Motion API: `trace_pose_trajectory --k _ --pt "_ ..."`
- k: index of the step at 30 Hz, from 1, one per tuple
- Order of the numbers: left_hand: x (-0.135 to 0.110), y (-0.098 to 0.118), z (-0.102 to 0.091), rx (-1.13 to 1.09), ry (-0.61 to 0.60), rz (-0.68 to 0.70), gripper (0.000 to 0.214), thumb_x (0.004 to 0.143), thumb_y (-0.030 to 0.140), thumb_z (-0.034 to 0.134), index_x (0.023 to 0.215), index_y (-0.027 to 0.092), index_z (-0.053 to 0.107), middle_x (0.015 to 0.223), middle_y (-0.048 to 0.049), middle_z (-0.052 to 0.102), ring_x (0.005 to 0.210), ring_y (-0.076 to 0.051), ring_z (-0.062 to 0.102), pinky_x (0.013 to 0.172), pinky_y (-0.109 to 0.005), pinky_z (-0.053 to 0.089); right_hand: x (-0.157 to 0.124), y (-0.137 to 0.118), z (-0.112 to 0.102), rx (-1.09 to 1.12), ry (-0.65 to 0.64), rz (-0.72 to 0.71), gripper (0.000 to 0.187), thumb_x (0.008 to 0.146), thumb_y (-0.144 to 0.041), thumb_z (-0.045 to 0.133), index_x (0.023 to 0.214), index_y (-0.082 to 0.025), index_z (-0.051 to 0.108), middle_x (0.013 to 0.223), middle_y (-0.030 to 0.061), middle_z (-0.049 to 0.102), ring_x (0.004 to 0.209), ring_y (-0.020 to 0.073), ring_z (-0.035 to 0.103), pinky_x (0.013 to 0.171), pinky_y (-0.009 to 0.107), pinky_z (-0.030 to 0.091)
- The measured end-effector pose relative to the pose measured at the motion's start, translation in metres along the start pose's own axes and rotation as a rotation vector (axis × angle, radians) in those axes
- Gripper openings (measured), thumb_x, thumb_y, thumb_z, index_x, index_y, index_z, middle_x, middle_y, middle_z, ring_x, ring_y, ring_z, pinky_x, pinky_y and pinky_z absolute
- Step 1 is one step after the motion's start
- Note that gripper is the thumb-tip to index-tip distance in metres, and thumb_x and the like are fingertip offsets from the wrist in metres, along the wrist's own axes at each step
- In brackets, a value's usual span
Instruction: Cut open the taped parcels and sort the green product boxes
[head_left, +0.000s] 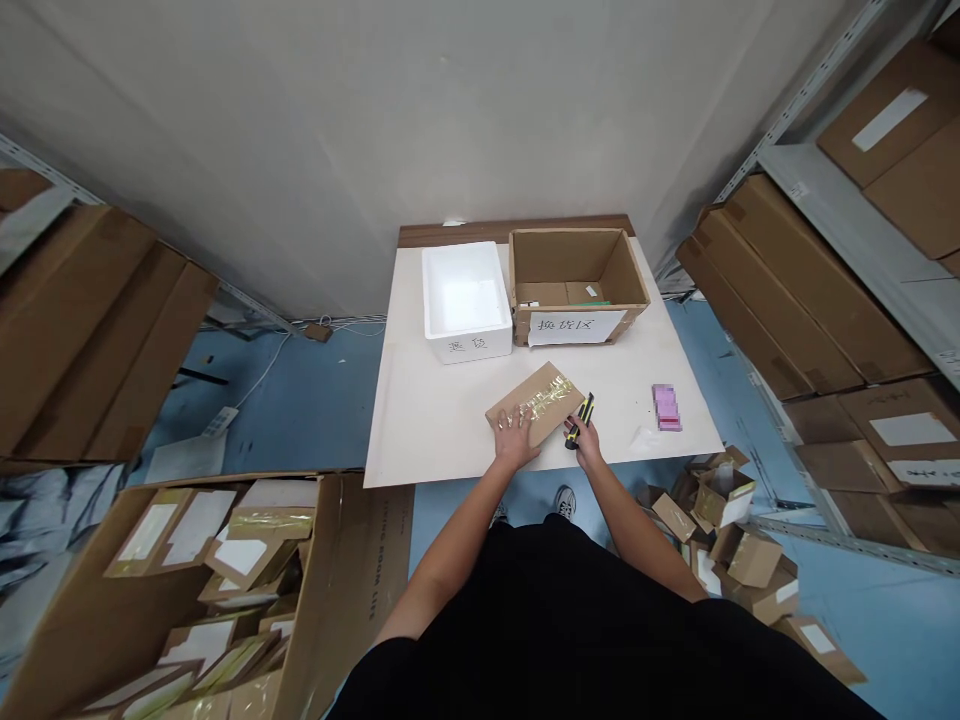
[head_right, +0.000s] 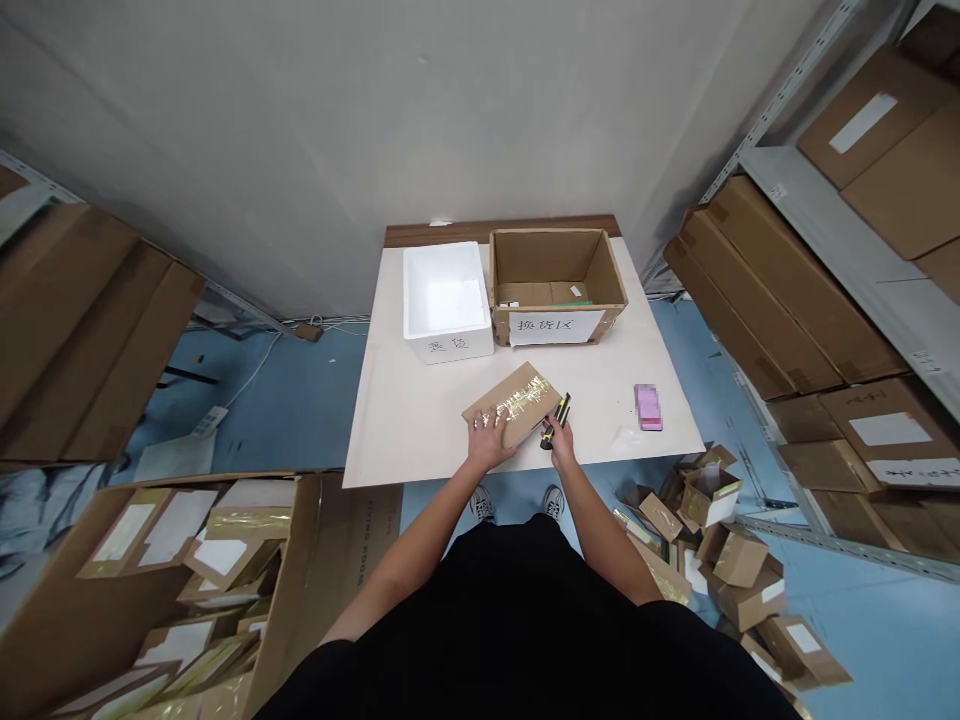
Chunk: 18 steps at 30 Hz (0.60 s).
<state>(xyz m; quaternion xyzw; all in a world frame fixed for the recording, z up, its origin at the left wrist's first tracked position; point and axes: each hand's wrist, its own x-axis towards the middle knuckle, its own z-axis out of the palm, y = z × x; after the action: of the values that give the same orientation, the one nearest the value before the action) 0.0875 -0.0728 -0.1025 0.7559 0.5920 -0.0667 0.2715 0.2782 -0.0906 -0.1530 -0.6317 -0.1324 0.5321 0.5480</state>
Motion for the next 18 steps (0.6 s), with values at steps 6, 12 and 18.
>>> trace_pose_trajectory --k 6,12,18 --pt "-0.001 -0.077 -0.036 -0.093 0.029 -0.040 0.105 0.091 0.068 0.064 0.175 0.021 0.021 0.181 -0.0139 0.019 0.165 -0.047 0.016 0.131 -0.057 0.025 -0.005 -0.017 0.061 -0.012 -0.204 -0.050 0.052 0.077 -0.063 0.079 0.108 -0.026 0.060 0.123 0.0127 0.076 0.120 0.0297 0.072 0.079 0.035 0.062" --pt "0.011 -0.183 -0.078 -0.488 -0.001 -0.156 0.092 0.098 0.071 0.052 0.173 0.023 0.028 0.175 -0.0088 0.036 0.158 -0.029 0.042 0.124 -0.037 0.040 -0.008 -0.014 0.109 -0.206 -0.144 -0.047 0.049 0.076 -0.063 0.080 0.097 -0.024 0.059 0.088 0.0032 0.071 0.081 0.0203 0.069 0.064 0.027 0.054" --pt "-0.008 -0.192 -0.029 -0.716 -0.099 -0.160 0.072 0.101 0.067 0.048 0.152 0.018 0.062 0.147 -0.0109 0.070 0.140 -0.027 0.064 0.118 -0.040 0.050 -0.017 0.014 0.124 -0.382 -0.158 -0.009 0.044 0.073 -0.061 0.079 0.088 -0.023 0.061 0.074 -0.0019 0.062 0.075 0.0182 0.061 0.064 0.025 0.048"
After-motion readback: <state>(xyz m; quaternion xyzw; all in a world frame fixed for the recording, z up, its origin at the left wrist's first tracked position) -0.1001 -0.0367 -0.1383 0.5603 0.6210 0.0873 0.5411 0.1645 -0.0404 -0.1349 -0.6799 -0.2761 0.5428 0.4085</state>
